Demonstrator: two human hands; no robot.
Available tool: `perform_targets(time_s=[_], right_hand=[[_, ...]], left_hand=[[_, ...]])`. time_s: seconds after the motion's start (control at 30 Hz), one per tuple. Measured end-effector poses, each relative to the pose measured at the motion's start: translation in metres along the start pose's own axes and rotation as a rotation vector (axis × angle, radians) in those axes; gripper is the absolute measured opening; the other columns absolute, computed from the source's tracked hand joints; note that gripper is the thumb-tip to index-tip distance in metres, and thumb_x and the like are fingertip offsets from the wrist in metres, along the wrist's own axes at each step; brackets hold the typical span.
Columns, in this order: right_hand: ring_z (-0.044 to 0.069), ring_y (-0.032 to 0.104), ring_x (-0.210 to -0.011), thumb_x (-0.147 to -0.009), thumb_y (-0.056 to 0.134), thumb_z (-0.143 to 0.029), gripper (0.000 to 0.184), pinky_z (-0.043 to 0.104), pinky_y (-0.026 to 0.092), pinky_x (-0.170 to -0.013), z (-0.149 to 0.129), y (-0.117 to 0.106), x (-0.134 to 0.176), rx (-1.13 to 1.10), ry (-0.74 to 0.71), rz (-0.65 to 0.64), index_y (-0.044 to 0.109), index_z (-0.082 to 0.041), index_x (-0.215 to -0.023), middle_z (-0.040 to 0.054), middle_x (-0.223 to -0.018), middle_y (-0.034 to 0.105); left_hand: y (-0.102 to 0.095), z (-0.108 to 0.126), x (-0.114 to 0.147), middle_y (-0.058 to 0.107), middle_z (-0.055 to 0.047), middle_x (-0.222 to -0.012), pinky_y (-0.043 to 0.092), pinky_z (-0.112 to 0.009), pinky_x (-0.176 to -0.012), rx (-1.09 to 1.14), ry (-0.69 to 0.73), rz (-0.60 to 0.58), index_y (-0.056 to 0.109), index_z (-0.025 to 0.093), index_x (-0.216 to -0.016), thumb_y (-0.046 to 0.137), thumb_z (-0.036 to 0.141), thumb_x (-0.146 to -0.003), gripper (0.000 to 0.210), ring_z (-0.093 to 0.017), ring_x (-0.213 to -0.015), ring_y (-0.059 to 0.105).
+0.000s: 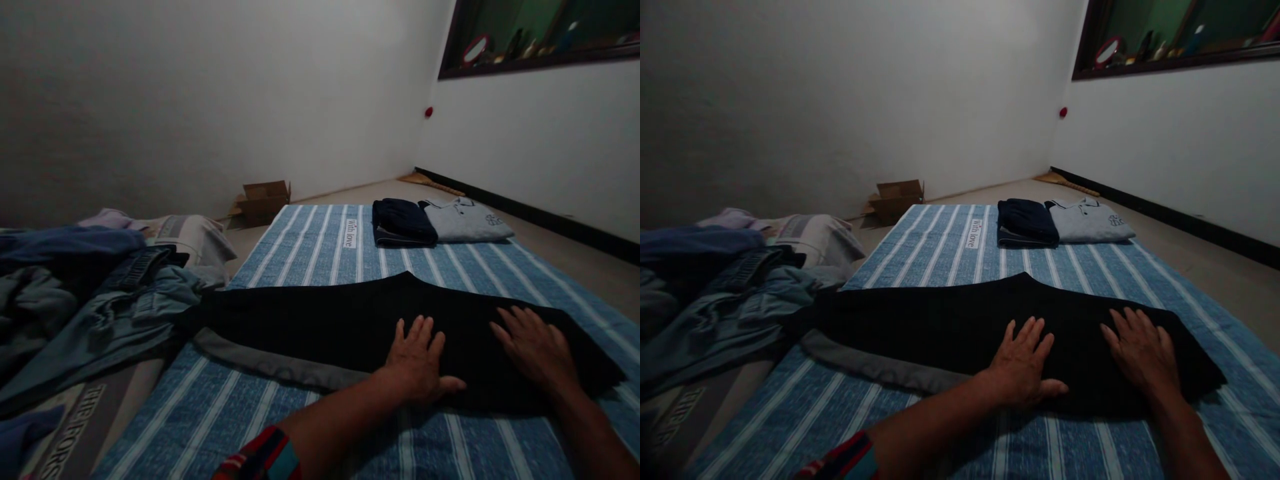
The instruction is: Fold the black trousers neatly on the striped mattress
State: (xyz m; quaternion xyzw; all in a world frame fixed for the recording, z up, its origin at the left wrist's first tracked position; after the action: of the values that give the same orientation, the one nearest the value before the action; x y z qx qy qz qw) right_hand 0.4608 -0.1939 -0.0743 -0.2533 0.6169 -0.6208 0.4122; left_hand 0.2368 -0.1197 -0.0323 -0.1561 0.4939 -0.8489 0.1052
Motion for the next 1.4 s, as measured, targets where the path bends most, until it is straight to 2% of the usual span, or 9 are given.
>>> perform_targets(time_s=[0.13,0.4,0.57,0.77,0.93,1.17,1.4], right_hand=[[0.028,0.027,-0.133,-0.089,0.023,-0.042,0.055,0.048,0.025,-0.104,-0.001,0.000,-0.002,0.060,-0.007,-0.028,0.048,-0.017,-0.132,0.0107,-0.141,0.041],[0.029,0.030,-0.132,-0.090,0.028,-0.040,0.046,0.051,0.027,-0.102,-0.007,-0.010,-0.003,0.028,-0.053,-0.047,0.056,-0.023,-0.123,0.0091,-0.137,0.045],[0.029,0.031,-0.131,-0.090,0.030,-0.040,0.044,0.052,0.028,-0.101,-0.012,-0.014,-0.003,0.009,-0.055,-0.025,0.058,-0.025,-0.121,0.0090,-0.135,0.048],[0.028,0.030,-0.132,-0.090,0.028,-0.040,0.046,0.052,0.026,-0.102,-0.011,-0.011,-0.004,0.022,-0.023,-0.022,0.056,-0.024,-0.124,0.0094,-0.137,0.046],[0.028,0.031,-0.132,-0.090,0.028,-0.040,0.046,0.051,0.026,-0.103,-0.012,-0.009,-0.005,0.020,-0.031,-0.045,0.056,-0.024,-0.124,0.0097,-0.137,0.046],[0.027,0.028,-0.134,-0.090,0.027,-0.039,0.050,0.049,0.024,-0.104,-0.011,-0.006,-0.005,0.081,-0.004,-0.036,0.049,-0.021,-0.131,0.0095,-0.141,0.042],[0.026,0.027,-0.135,-0.091,0.028,-0.040,0.052,0.047,0.023,-0.106,-0.010,-0.002,-0.006,0.106,0.017,-0.022,0.046,-0.020,-0.135,0.0090,-0.143,0.039]], left_hand=[[0.002,-0.002,0.001,0.008,-0.014,-0.154,0.002,-0.056,-0.111,-0.017,0.005,0.042,0.023,0.016,-0.145,0.026,0.070,-0.084,0.082,-0.027,-0.142,-0.002],[-0.004,0.009,0.016,0.012,-0.017,-0.153,0.004,-0.058,-0.110,-0.022,0.030,0.014,0.026,0.014,-0.144,0.023,0.070,-0.085,0.081,-0.029,-0.141,0.001],[-0.002,0.004,0.022,0.012,-0.015,-0.153,0.004,-0.057,-0.111,-0.038,0.015,0.031,0.026,0.016,-0.144,0.022,0.067,-0.087,0.077,-0.028,-0.141,0.002],[-0.002,0.001,0.022,0.011,-0.016,-0.153,0.004,-0.059,-0.110,-0.045,0.019,0.034,0.026,0.017,-0.144,0.024,0.069,-0.085,0.079,-0.030,-0.141,0.000],[-0.004,0.011,0.024,0.007,-0.017,-0.153,0.000,-0.059,-0.110,-0.096,0.039,0.053,0.025,0.011,-0.145,0.022,0.066,-0.086,0.080,-0.030,-0.141,-0.004],[0.003,0.011,0.026,0.009,-0.018,-0.152,0.004,-0.058,-0.110,-0.073,0.020,-0.048,0.021,0.009,-0.145,0.024,0.068,-0.084,0.085,-0.030,-0.141,-0.001],[0.002,0.010,0.027,0.007,-0.018,-0.153,0.000,-0.058,-0.110,-0.022,0.035,-0.004,0.021,0.009,-0.145,0.022,0.071,-0.083,0.087,-0.030,-0.141,-0.004]])
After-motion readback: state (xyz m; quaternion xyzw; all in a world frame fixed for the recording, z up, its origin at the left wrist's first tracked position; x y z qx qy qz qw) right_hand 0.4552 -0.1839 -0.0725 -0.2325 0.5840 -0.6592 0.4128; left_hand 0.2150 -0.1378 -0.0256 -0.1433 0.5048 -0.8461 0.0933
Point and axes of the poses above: each hand's wrist, its own x-axis away from the middle knuckle, its own y-axis out of the palm, z = x × y, the point moved 7 cm from there along -x, towards the middle knuckle
